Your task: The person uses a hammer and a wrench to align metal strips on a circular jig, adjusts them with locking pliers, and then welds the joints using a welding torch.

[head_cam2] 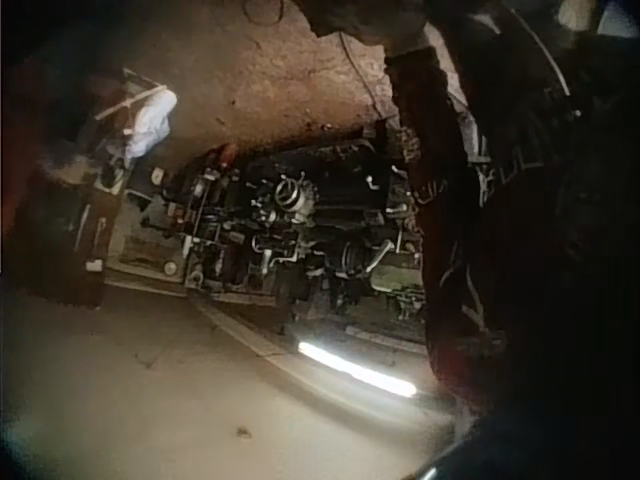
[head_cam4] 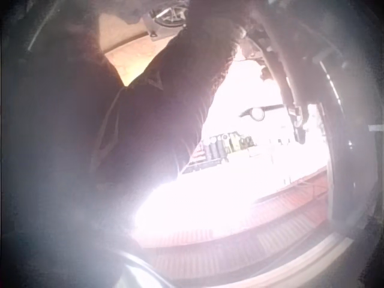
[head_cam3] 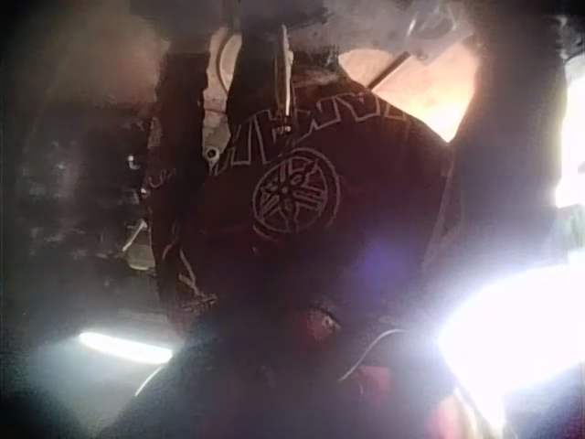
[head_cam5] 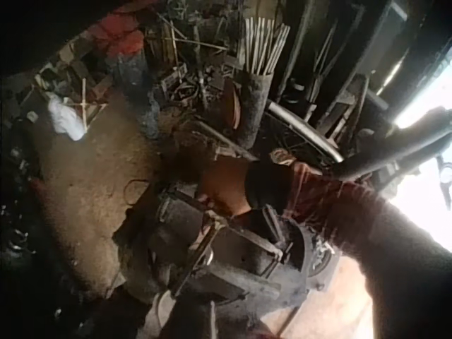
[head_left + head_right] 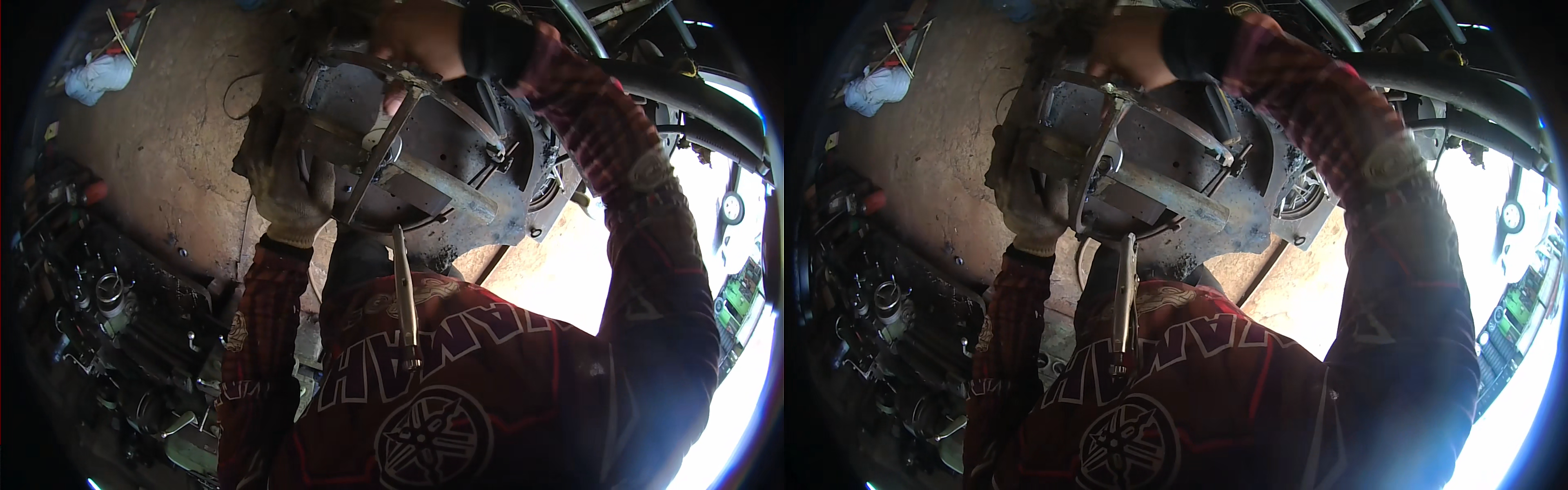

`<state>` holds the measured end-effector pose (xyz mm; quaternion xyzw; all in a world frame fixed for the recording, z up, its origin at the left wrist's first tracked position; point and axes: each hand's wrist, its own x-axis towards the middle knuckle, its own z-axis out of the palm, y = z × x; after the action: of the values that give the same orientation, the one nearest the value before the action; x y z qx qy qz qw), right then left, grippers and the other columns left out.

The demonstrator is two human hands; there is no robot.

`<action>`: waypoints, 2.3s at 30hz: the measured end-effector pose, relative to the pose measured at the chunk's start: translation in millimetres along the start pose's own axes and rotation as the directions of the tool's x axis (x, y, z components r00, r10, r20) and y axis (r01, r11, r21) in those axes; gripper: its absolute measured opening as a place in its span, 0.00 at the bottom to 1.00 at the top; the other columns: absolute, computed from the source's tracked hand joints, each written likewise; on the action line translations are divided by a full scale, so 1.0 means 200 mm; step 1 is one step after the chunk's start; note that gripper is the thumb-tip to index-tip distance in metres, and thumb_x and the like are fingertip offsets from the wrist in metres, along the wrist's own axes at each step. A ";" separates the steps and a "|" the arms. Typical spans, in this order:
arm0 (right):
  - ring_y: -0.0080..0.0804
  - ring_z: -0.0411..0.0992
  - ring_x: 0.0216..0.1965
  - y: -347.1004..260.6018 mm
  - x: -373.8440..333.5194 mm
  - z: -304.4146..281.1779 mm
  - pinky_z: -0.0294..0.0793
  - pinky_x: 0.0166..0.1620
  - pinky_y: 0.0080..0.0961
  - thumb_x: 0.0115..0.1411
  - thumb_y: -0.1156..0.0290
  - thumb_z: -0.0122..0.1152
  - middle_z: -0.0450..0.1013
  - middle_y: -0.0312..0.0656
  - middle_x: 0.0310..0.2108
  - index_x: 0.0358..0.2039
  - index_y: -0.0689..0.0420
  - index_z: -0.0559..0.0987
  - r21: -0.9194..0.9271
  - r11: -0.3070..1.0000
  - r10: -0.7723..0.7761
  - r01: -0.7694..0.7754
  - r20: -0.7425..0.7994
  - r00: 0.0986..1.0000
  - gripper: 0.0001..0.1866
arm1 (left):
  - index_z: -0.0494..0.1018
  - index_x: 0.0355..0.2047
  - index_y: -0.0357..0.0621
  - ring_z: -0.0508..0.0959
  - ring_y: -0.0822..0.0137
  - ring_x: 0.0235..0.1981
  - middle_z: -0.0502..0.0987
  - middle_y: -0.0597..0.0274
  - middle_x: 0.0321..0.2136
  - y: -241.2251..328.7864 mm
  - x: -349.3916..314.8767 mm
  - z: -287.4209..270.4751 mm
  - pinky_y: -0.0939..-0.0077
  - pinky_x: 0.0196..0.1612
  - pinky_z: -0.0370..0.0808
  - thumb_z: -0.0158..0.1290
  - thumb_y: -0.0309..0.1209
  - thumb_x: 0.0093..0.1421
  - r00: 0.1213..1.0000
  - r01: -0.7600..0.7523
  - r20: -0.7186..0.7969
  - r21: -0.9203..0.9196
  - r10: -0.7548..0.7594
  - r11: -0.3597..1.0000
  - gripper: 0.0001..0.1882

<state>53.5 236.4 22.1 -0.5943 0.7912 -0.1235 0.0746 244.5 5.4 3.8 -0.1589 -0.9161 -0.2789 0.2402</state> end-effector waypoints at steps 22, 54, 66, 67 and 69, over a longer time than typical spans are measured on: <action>0.45 0.77 0.37 -0.13 -0.27 -0.24 0.76 0.39 0.39 0.55 0.61 0.64 0.79 0.43 0.31 0.33 0.52 0.85 0.278 0.941 0.177 -0.191 0.075 0.981 0.10 | 0.71 0.54 0.37 0.71 0.37 0.54 0.70 0.38 0.52 -0.02 0.00 0.00 0.44 0.57 0.67 0.52 0.35 0.57 0.999 -0.039 0.014 -0.006 0.039 0.999 0.25; 0.40 0.75 0.26 -0.31 -0.50 0.02 0.72 0.30 0.32 0.52 0.61 0.73 0.75 0.43 0.23 0.24 0.56 0.82 0.330 0.938 0.209 -0.107 -0.294 0.933 0.12 | 0.71 0.52 0.37 0.70 0.37 0.55 0.71 0.41 0.52 0.00 0.03 -0.01 0.44 0.55 0.66 0.51 0.30 0.53 0.999 -0.020 -0.036 -0.073 0.017 0.997 0.25; 0.45 0.76 0.35 -0.07 -0.19 -0.20 0.75 0.37 0.39 0.53 0.61 0.65 0.78 0.44 0.29 0.31 0.51 0.85 0.197 0.980 -0.001 0.004 -0.011 1.000 0.10 | 0.71 0.51 0.34 0.71 0.37 0.53 0.71 0.40 0.52 0.00 0.05 -0.01 0.45 0.55 0.66 0.50 0.29 0.50 1.000 -0.016 0.016 -0.044 0.016 0.999 0.26; 0.45 0.76 0.35 -0.05 -0.15 -0.21 0.75 0.37 0.39 0.53 0.61 0.65 0.78 0.44 0.29 0.31 0.51 0.85 0.197 0.980 -0.002 0.004 -0.010 1.000 0.10 | 0.71 0.50 0.34 0.71 0.37 0.53 0.72 0.41 0.52 0.00 0.05 -0.01 0.44 0.55 0.66 0.50 0.29 0.49 1.000 -0.020 0.012 -0.055 0.021 0.998 0.26; 0.44 0.77 0.36 -0.03 -0.10 -0.25 0.76 0.38 0.39 0.53 0.60 0.65 0.78 0.43 0.29 0.32 0.50 0.86 0.178 0.978 -0.099 0.110 -0.070 0.993 0.10 | 0.72 0.50 0.35 0.71 0.37 0.53 0.72 0.41 0.51 0.00 0.04 -0.01 0.44 0.55 0.66 0.50 0.29 0.49 1.000 -0.021 0.010 -0.068 0.021 0.997 0.25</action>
<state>52.4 260.0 71.1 -0.6217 0.7463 -0.2170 0.0977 238.4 6.4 9.0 -0.1781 -0.9056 -0.3065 0.2327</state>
